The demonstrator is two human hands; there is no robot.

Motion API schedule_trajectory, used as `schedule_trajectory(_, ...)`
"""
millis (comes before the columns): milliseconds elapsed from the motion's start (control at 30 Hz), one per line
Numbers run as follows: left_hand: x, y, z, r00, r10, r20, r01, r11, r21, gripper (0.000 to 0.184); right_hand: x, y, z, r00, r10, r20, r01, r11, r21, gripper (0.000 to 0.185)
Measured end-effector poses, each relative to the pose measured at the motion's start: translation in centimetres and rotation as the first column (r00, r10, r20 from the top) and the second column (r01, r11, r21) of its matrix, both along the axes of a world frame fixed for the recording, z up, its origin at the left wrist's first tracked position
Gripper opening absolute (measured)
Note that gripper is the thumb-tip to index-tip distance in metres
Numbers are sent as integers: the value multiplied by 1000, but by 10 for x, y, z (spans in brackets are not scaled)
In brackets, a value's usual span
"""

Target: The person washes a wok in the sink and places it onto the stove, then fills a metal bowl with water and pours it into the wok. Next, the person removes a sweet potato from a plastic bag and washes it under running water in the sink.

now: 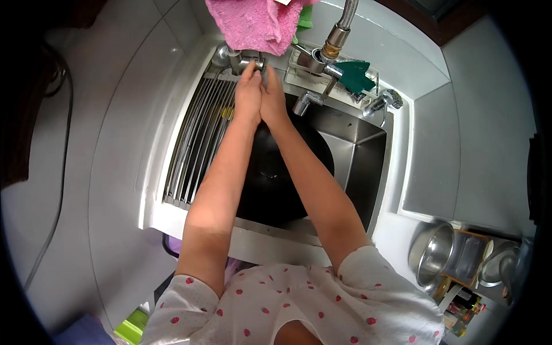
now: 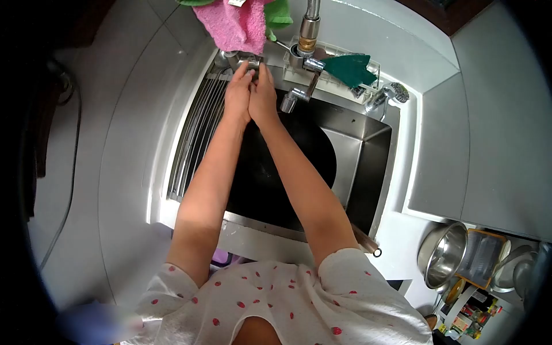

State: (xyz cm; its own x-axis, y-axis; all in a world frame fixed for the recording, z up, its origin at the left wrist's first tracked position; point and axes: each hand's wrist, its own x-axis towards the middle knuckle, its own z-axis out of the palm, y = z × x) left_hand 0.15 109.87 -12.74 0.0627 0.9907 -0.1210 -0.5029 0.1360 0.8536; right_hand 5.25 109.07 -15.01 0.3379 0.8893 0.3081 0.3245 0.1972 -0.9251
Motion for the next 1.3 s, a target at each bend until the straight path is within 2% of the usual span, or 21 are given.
schedule_trajectory(33, 0, 8, 3, 1000, -19, -10, 20, 1000, 4, 41, -1, 10, -2, 1000, -23, 15, 21, 993, 116, 47)
schedule_trajectory(100, 0, 26, 3, 999, -51, -8, 51, 998, 24, 38, 0, 22, -1, 999, -44, -21, 46, 993, 113, 46)
schedule_trajectory(167, 0, 41, -2, 989, -146, 29, 141, 982, 123, 34, 4, 32, 5, 994, 82, -71, -77, 994, 81, 45)
schedule_trajectory(233, 0, 41, 1, 986, -152, 62, 144, 982, 121, 32, 0, 41, -4, 988, 90, -127, -76, 991, 109, 46)
schedule_trajectory(300, -2, 43, 0, 985, -169, 38, 162, 979, 127, 29, -2, 45, -10, 995, 37, -98, -22, 988, 156, 44)
schedule_trajectory(400, -3, 51, -3, 975, -216, -49, 221, 969, 112, 27, -2, 48, -11, 988, 66, -139, -36, 977, 210, 44)
schedule_trajectory(533, -2, 55, -4, 970, -219, -108, 230, 967, 107, 25, -9, 43, -15, 976, 39, -216, -13, 993, 120, 44)
schedule_trajectory(600, -1, 57, -4, 952, -198, -234, 233, 964, 128, 28, -14, 39, -27, 936, -10, -352, 23, 999, 32, 44)
schedule_trajectory(633, 0, 58, -1, 952, -197, -233, 230, 965, 125, 28, -18, 36, -41, 936, -9, -351, 21, 999, 29, 44)
schedule_trajectory(700, 4, 57, 5, 890, -125, -439, 189, 976, 106, 30, -27, 16, -70, 808, -19, -590, 62, 997, 52, 39)
schedule_trajectory(767, 7, 52, 5, 878, -103, -468, 187, 973, 135, 32, -28, -16, -70, 767, -31, -641, 49, 999, 11, 40)
schedule_trajectory(833, 9, 56, -1, 894, -111, -435, 195, 969, 153, 32, -21, -40, -55, 450, -296, -842, -7, 942, -335, 42)
schedule_trajectory(867, 12, 61, -12, 883, -33, -468, 161, 958, 237, 34, -15, -44, -57, 450, -299, -841, -7, 941, -338, 42)
schedule_trajectory(933, 17, 62, -17, 851, 14, -525, 134, 960, 244, 37, -5, -51, -63, 298, -382, -875, -13, 915, -404, 43)
schedule_trajectory(1067, 27, 50, -10, 794, 101, -600, 52, 972, 231, 43, 7, -50, -61, 210, -323, -923, -18, 942, -334, 47)
schedule_trajectory(1167, 32, 52, -14, 814, 143, -563, 16, 963, 268, 44, 15, -39, -56, 169, -254, -952, -3, 966, -258, 47)
schedule_trajectory(1300, 31, 52, -18, 815, 132, -565, 34, 961, 273, 44, 8, -20, -38, 177, -168, -970, 5, 986, -169, 44)
